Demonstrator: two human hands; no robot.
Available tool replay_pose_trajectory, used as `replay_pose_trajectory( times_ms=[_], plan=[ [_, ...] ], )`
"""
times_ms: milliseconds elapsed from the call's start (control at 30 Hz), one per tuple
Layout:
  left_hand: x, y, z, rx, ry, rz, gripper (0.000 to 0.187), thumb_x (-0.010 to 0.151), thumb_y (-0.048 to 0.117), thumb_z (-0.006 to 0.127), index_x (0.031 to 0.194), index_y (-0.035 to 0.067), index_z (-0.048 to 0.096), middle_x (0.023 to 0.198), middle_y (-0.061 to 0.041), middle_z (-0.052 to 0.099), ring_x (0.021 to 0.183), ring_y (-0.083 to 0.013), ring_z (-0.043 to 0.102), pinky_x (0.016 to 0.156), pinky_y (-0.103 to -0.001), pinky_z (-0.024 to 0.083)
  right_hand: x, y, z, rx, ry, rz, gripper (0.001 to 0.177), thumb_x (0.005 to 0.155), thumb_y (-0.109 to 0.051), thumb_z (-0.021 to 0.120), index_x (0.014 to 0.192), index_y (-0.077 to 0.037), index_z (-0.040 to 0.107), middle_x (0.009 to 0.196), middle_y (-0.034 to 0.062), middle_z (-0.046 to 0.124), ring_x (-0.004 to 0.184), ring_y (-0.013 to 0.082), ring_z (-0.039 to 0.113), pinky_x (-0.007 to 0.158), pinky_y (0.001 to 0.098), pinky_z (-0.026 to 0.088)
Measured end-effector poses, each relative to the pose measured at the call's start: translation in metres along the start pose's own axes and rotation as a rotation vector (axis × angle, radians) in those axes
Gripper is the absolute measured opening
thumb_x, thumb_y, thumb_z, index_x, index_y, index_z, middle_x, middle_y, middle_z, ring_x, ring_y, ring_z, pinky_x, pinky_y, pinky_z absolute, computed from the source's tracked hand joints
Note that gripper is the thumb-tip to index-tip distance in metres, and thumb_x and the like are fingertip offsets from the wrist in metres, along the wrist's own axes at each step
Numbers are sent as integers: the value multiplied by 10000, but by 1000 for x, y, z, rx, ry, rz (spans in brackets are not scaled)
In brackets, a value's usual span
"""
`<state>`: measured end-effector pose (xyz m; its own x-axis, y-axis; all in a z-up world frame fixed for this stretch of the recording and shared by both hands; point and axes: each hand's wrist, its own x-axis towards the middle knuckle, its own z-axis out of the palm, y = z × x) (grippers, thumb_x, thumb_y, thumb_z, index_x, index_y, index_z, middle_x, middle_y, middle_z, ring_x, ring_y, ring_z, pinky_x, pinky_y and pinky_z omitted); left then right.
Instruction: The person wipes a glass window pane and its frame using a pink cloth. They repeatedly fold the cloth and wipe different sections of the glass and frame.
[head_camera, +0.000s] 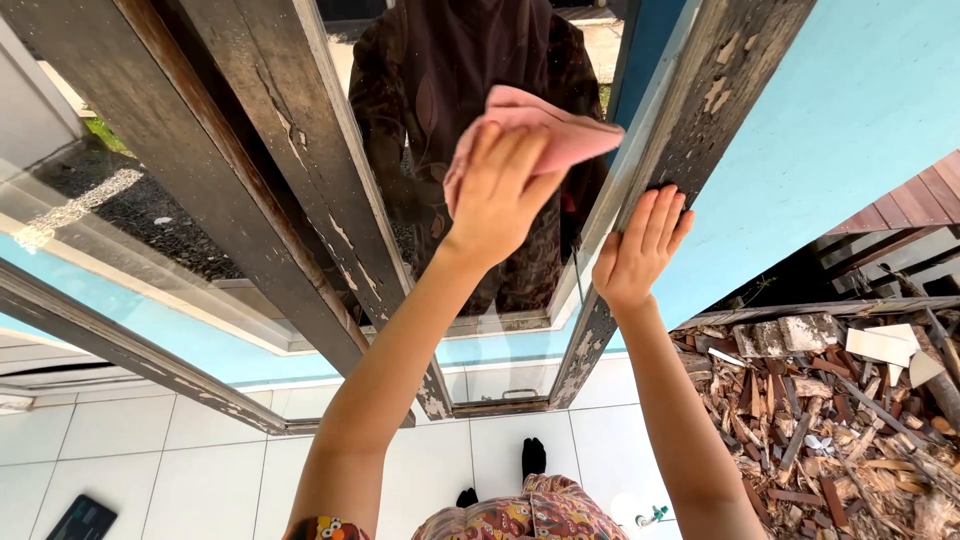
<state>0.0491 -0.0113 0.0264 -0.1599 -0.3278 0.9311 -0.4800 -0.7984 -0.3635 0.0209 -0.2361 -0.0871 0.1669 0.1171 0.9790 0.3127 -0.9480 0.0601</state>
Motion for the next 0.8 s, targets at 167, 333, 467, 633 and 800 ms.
replay_pose_trajectory(
  times_ms=[167,333,467,633,800],
  plan=[
    [-39,35,0,10,-147,144,368,1091,337,388,1268,185,672,1400,-101,586,1265,-314,573,1188,-558,329,-12,6,-1,198,67,48,549,977,-38,333,1479,132,474,1570,312,367,1479,449,252,1211,576,102],
    [-69,64,-37,184,-300,388,368,1063,250,467,1385,114,586,1461,-148,529,1364,-303,491,1210,-454,331,-11,5,0,211,107,74,523,960,25,364,1443,132,535,1529,312,433,1442,458,329,1194,588,165],
    [-86,93,-53,483,-228,507,539,1099,268,416,1562,8,324,1654,-183,237,1502,-300,310,1254,-450,235,-7,0,-3,200,121,65,517,969,50,342,1436,149,541,1525,315,440,1439,455,328,1196,584,148],
    [-178,83,-91,-85,-288,397,285,1050,215,434,1196,131,664,1345,-84,625,1248,-230,606,1138,-355,447,-8,7,3,218,166,30,518,961,43,347,1414,169,565,1499,340,463,1423,477,338,1179,603,161],
    [-99,-12,-87,-192,-174,164,223,1022,117,508,1093,87,716,1304,-168,657,1034,-388,689,914,-677,511,-9,5,-2,196,128,39,560,912,65,330,1407,198,556,1488,359,475,1408,488,379,1173,612,196]
  ],
)
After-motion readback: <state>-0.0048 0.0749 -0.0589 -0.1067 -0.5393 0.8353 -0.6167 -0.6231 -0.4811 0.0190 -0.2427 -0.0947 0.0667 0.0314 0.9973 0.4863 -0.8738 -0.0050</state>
